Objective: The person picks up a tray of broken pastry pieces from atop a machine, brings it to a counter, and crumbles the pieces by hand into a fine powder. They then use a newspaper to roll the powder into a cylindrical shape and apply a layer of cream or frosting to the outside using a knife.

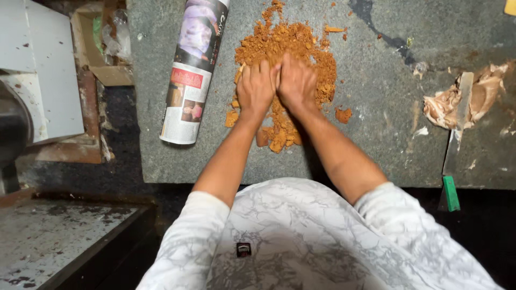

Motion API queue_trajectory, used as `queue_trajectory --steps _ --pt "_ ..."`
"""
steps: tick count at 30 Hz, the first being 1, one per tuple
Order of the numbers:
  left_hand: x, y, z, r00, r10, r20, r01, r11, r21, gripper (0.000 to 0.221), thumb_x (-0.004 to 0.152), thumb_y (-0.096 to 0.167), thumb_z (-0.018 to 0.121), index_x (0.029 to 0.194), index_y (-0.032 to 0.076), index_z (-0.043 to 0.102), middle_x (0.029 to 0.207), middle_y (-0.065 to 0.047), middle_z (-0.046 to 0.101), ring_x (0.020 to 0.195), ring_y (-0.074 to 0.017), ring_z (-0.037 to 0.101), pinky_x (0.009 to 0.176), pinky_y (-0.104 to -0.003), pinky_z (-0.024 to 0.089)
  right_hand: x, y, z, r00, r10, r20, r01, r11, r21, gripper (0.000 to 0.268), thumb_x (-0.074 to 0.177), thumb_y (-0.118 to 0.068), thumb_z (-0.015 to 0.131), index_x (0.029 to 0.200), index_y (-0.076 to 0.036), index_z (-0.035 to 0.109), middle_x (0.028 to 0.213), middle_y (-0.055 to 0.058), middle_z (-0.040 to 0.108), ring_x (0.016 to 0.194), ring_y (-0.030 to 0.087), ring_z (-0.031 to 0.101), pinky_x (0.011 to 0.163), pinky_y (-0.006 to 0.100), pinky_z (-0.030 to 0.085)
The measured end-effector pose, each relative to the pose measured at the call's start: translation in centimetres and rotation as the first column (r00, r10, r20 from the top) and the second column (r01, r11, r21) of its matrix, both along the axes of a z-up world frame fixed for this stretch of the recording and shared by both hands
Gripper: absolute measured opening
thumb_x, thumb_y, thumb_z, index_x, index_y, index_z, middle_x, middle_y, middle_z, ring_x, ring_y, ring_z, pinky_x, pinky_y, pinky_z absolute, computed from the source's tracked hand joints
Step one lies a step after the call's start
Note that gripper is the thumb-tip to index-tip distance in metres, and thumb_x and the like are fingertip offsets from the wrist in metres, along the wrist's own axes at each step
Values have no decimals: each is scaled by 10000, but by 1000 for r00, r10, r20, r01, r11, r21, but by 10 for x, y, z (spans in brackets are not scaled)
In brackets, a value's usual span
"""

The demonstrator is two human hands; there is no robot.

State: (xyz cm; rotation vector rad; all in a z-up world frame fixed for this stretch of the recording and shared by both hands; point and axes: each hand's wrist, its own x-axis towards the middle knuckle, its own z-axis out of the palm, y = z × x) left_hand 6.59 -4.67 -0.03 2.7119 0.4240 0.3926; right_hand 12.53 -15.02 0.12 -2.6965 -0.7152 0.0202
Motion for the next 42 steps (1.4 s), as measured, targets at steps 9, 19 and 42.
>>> queue_trajectory --steps 9,19,42 --pt "12 39 71 954 113 -278 -268 739 -618 454 1028 456 459 1199 104 689 987 -242 739 941 -447 724 795 -540 562 49 -42 -5 833 154 -531 77 919 387 433 1151 -344 611 946 33 671 845 263 679 850 429 641 788 556 522" --pt "-65 46 7 962 -243 121 243 970 16 538 1049 341 577 1444 -18 514 1519 -274 461 1421 -431 378 1162 -564 305 -81 -109 1 975 197 105 -206 974 89 308 1006 -114 637 1312 -78 620 1419 214 531 1343 418 490 1114 578 422" --pt "-132 31 26 934 -294 203 323 938 -127 372 972 216 632 1266 -10 610 1291 -230 585 1229 -392 522 1037 -531 424 -120 -113 17 984 83 157 -102 988 115 378 815 -4 699 1190 -49 679 1422 208 531 1326 406 406 1083 540 382"
